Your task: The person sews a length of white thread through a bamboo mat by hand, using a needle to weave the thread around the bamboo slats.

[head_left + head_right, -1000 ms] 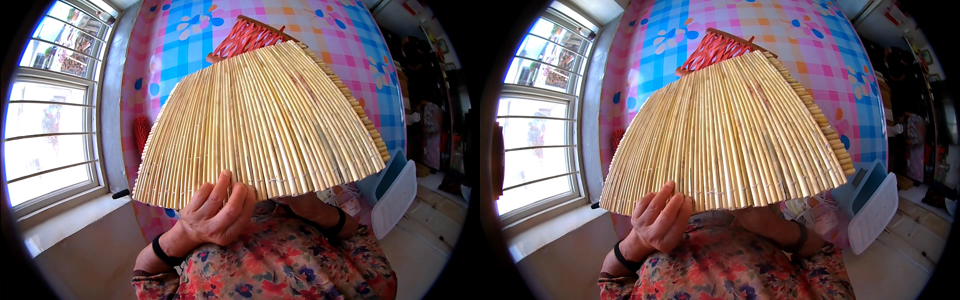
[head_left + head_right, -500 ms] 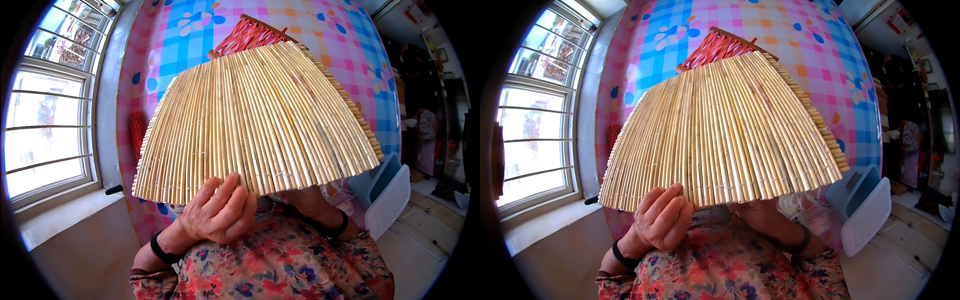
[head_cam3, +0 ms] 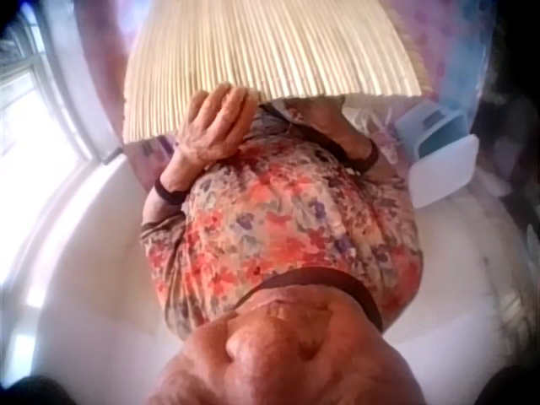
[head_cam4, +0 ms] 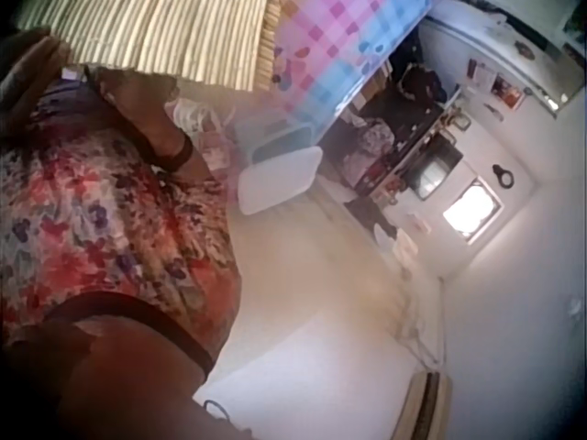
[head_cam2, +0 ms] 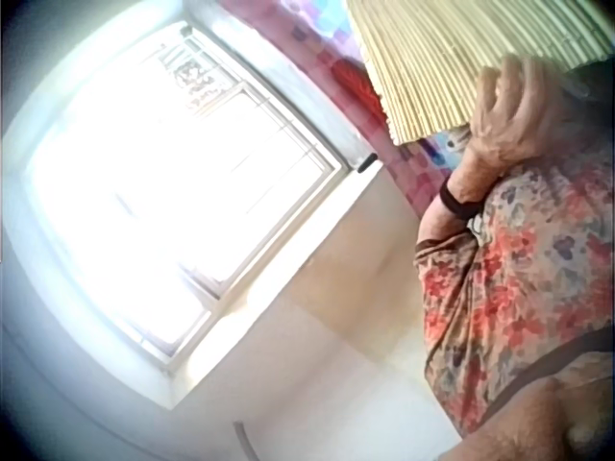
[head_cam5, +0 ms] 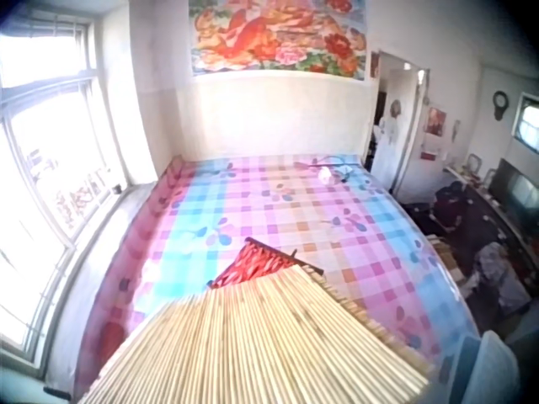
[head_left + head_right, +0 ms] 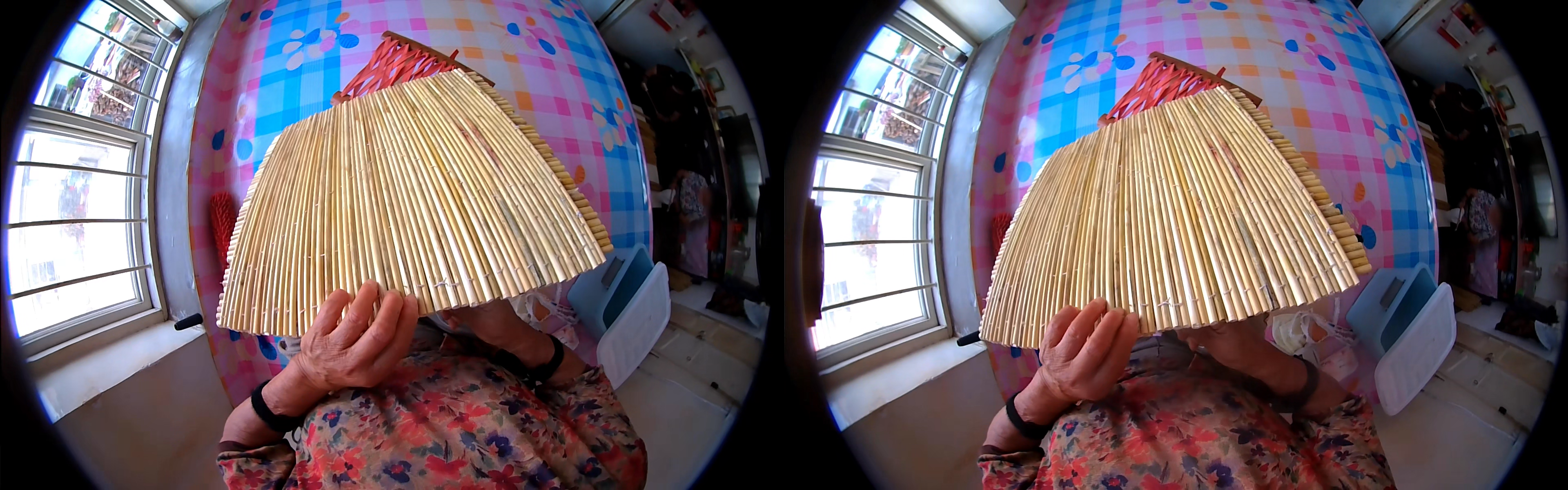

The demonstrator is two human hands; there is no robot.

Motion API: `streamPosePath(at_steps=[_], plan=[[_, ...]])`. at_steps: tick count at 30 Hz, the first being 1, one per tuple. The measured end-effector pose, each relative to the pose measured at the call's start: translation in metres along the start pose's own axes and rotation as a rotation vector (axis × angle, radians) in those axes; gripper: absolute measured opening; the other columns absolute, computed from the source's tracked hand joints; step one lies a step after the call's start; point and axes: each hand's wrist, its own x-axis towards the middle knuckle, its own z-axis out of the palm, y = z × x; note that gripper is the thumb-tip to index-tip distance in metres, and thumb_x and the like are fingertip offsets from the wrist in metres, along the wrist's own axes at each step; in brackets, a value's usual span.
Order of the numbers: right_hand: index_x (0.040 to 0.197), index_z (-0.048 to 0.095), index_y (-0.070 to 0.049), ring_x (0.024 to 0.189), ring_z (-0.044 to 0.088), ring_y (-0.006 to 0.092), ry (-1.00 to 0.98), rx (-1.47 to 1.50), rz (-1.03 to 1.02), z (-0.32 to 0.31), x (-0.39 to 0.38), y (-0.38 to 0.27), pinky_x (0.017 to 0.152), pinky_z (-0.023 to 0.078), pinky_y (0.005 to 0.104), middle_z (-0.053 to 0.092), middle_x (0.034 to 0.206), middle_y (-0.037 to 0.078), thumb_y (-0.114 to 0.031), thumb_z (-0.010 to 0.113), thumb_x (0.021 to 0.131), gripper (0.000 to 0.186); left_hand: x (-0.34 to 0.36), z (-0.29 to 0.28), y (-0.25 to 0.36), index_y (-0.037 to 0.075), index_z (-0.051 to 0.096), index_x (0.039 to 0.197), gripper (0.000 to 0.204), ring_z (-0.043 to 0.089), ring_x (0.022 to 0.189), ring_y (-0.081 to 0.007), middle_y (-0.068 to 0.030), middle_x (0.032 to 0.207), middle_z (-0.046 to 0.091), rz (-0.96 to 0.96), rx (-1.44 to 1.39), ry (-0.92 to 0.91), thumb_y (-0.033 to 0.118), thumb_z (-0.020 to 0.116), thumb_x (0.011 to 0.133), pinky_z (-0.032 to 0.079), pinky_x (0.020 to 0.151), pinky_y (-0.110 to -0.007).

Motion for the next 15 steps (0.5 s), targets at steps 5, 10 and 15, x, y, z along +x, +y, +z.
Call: streamPosePath(at_steps=[5, 10, 15], plan=[[0.088, 0.061, -0.004, 0.066, 0.059, 0.0112, 0.046, -0.072, 0.074, 0.002, 0.001, 0.000, 0.061, 0.048, 0.0267, 0.060, 0.071, 0.001, -0.019, 0.057, 0.090, 0.016, 0.002, 0.001, 0.001, 0.004, 0.065, 0.096, 0.019, 0.058, 0.090, -0.0241, -0.0086, 0.100, 0.057, -0.019, 0.013, -0.010, 0.009, 0.060, 0.079, 0.047, 0.064, -0.032], [0.091, 0.060, -0.003, 0.066, 0.058, 0.0111, 0.035, -0.064, 0.073, 0.005, 0.008, 0.000, 0.061, 0.048, 0.0269, 0.059, 0.072, 0.001, -0.020, 0.056, 0.092, 0.017, 0.000, 0.004, -0.002, 0.003, 0.065, 0.095, 0.019, 0.058, 0.089, -0.0252, -0.0101, 0.100, 0.058, -0.001, 0.028, 0.007, 0.009, 0.061, 0.078, 0.047, 0.063, -0.031], [0.092, 0.058, -0.002, 0.068, 0.057, 0.0126, 0.043, 0.040, -0.089, 0.008, 0.016, -0.002, 0.061, 0.048, 0.0281, 0.059, 0.076, 0.004, -0.014, 0.056, 0.091, 0.012, -0.001, 0.007, -0.005, 0.001, 0.065, 0.095, 0.020, 0.059, 0.087, -0.0249, -0.0108, 0.100, 0.058, 0.015, 0.021, 0.009, 0.008, 0.061, 0.078, 0.047, 0.061, -0.030]])
